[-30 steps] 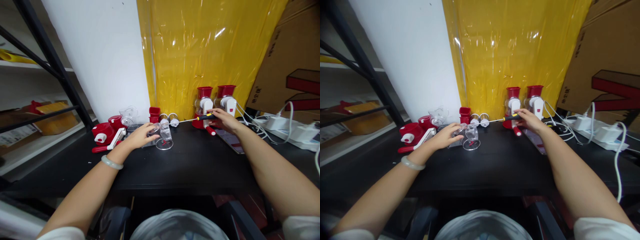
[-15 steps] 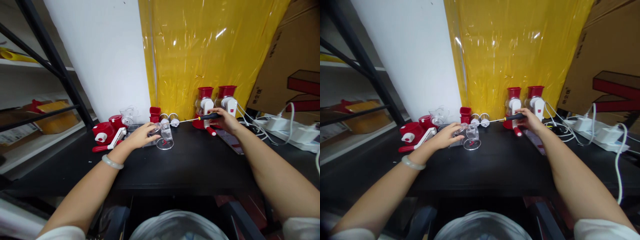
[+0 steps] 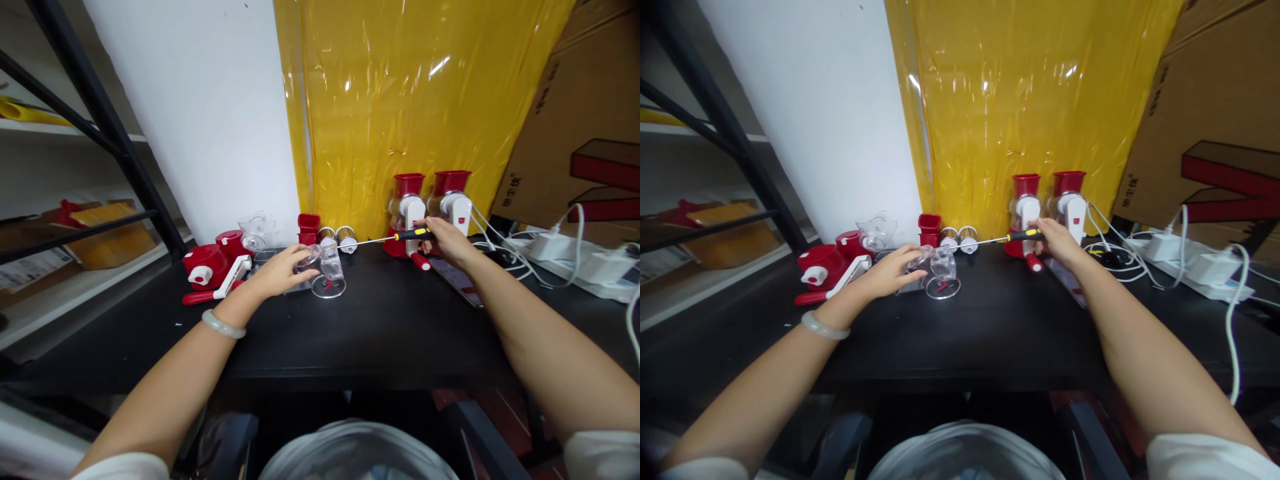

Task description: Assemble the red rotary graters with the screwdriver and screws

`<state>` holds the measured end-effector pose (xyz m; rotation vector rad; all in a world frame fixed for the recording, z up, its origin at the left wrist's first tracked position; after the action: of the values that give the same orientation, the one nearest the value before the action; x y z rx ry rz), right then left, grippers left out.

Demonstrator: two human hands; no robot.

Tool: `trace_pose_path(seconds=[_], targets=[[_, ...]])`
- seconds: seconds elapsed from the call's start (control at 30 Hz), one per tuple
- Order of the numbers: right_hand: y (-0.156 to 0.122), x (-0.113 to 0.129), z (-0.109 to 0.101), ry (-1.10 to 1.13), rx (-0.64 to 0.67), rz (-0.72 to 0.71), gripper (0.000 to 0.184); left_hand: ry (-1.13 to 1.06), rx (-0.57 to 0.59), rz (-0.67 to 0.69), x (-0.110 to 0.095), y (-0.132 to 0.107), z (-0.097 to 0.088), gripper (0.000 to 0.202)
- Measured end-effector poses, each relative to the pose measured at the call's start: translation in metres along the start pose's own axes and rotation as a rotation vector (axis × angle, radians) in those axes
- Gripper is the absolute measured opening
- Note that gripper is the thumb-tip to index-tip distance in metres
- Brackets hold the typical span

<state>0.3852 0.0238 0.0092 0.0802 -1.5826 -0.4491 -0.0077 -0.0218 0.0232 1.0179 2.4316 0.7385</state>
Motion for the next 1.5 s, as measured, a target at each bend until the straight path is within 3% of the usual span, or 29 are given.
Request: trace_pose_path(seconds=[0.17, 0.37, 0.5, 0.63, 0.77, 0.97, 1.13, 1.5], targets=[[0.002, -0.001, -0.002, 0.076, -0.014, 0.129, 0.019, -0.002, 0.000, -0.001, -0.002, -0.001, -0.001, 0.047], [-0.001, 0.006, -0.002, 0.101, -0.001, 0.117, 0.026, -0.003, 0.002, -0.003, -0.002, 0.000, -0.001, 0.047], [-0.004, 0.007, -0.001, 0.129, -0.029, 0.149, 0.021, -0.009, 0.010, -0.009, -0.004, 0.000, -0.002, 0.048], [-0.004, 0.005, -0.001, 0.139, -0.043, 0.117, 0.014, -0.009, 0.011, -0.006, -0.006, 0.000, -0.003, 0.049], [-0.001, 0.002, -0.001, 0.066, -0.021, 0.065, 0.020, -0.003, 0.013, -0.001, -0.005, 0.000, -0.003, 0.048], [0.001, 0.007, -0.006, 0.129, -0.040, 0.147, 0.022, -0.001, 0.018, -0.003, -0.006, 0.000, -0.002, 0.049], [-0.001, 0.014, -0.008, 0.132, 0.020, 0.083, 0.022, -0.010, 0.017, 0.004, -0.008, 0.000, -0.002, 0.047], [0.002, 0.005, -0.009, 0.060, -0.019, -0.006, 0.027, 0.005, 0.017, -0.006, -0.006, 0.000, -0.002, 0.048]])
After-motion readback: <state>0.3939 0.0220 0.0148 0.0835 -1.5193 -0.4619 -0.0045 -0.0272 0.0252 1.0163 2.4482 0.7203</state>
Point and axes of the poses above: each hand's wrist, its own y-axis towards the middle knuckle, its own z-axis out of the palm, x = y × z, the point moved 3 cm from there along y, towards the middle knuckle, and after that the axes turned 12 degrees about -x, right-handed, at the moved point
